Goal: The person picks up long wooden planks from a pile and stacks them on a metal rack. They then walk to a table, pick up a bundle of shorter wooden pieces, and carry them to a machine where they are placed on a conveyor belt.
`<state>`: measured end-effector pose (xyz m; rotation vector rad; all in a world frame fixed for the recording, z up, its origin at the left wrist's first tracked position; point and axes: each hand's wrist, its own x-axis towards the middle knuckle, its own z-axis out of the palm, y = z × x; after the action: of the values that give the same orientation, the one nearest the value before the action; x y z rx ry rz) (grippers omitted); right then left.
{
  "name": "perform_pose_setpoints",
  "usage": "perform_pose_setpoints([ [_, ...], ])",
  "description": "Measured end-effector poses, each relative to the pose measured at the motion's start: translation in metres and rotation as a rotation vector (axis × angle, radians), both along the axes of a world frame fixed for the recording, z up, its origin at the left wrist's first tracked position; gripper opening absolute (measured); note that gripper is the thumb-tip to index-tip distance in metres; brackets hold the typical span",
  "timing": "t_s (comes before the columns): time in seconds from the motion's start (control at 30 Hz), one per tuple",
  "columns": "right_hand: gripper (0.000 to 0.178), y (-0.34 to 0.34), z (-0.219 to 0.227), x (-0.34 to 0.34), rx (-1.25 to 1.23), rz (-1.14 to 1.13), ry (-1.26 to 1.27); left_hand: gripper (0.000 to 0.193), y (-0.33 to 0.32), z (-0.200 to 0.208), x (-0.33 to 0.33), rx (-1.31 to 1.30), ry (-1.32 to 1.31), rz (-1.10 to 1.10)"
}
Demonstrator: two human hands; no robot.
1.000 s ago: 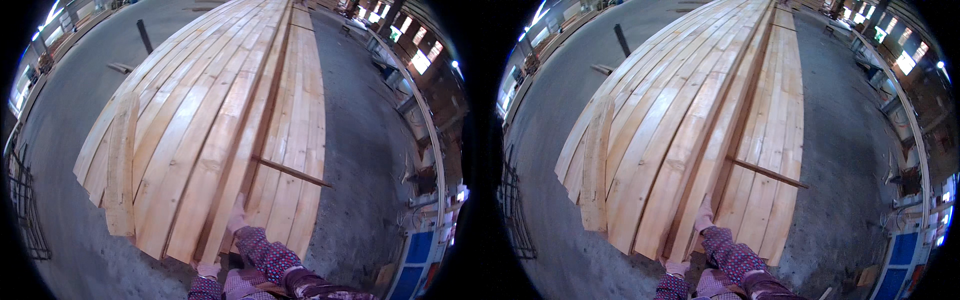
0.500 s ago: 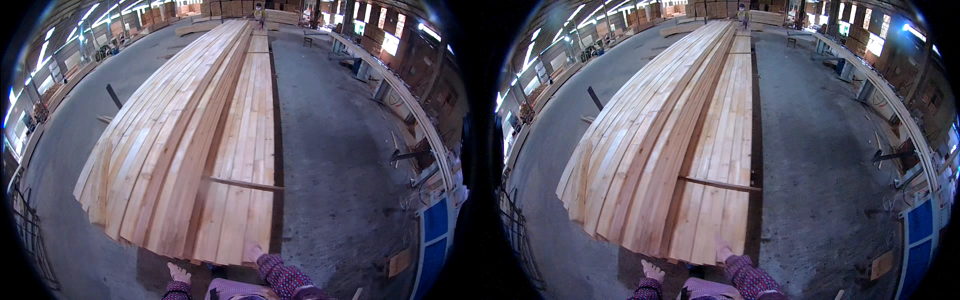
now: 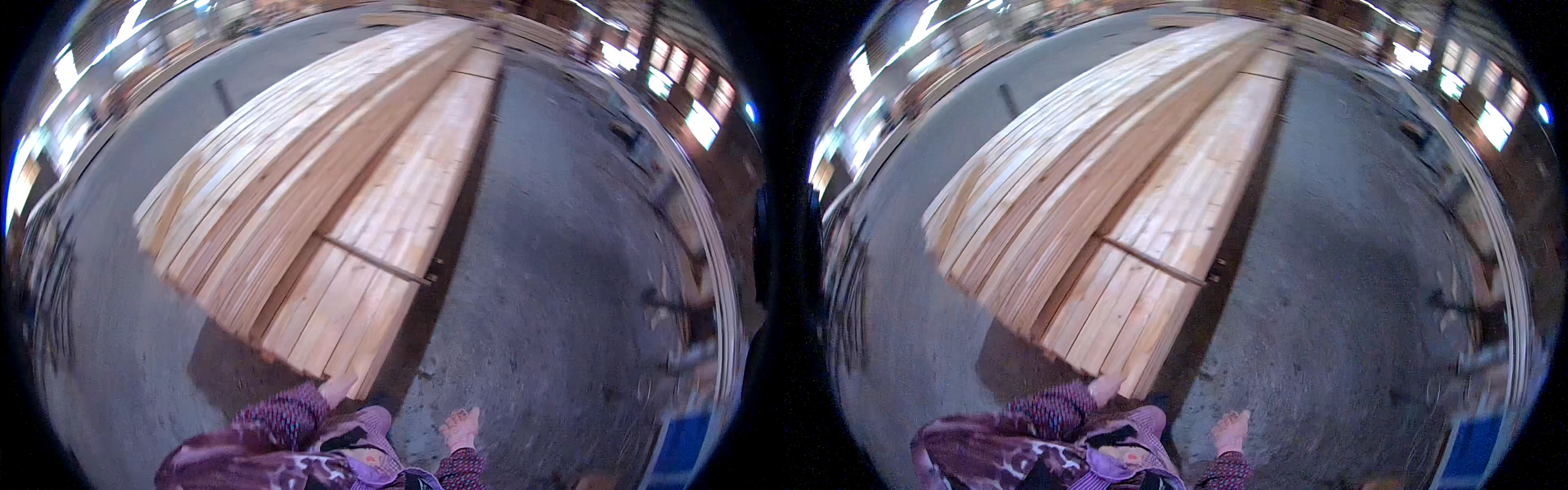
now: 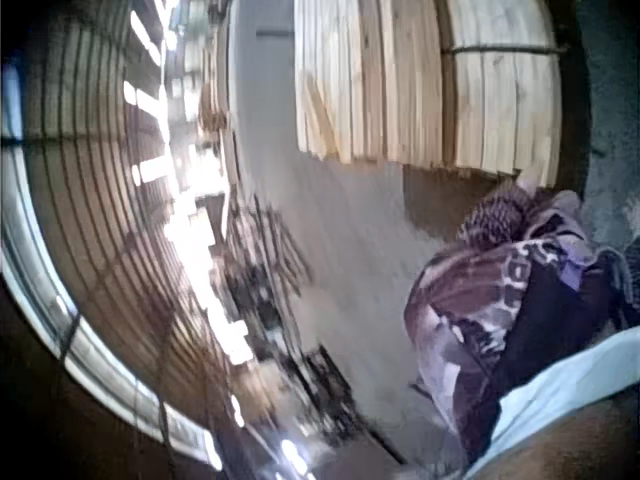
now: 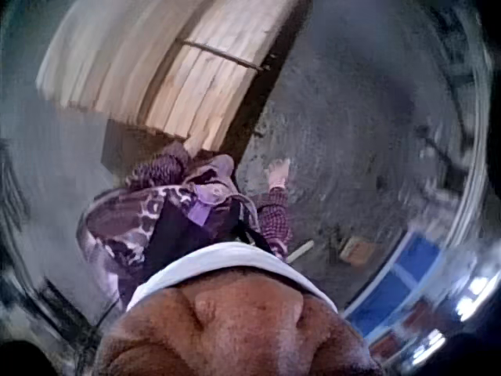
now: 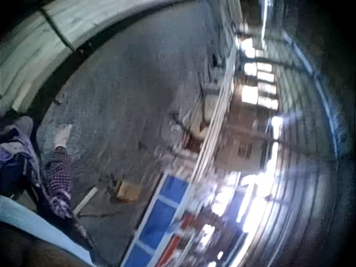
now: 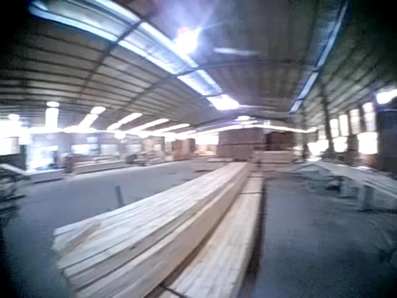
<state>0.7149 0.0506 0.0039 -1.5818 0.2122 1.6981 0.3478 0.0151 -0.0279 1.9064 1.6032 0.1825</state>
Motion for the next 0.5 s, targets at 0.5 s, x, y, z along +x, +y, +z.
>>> perform_pose_setpoints([
  [0.5,0.042,0.068,-0.019,0.159,0.199,0.978,-0.416,0.073,0.088,0.166,-0.106,0.077,-0.078,1.150],
])
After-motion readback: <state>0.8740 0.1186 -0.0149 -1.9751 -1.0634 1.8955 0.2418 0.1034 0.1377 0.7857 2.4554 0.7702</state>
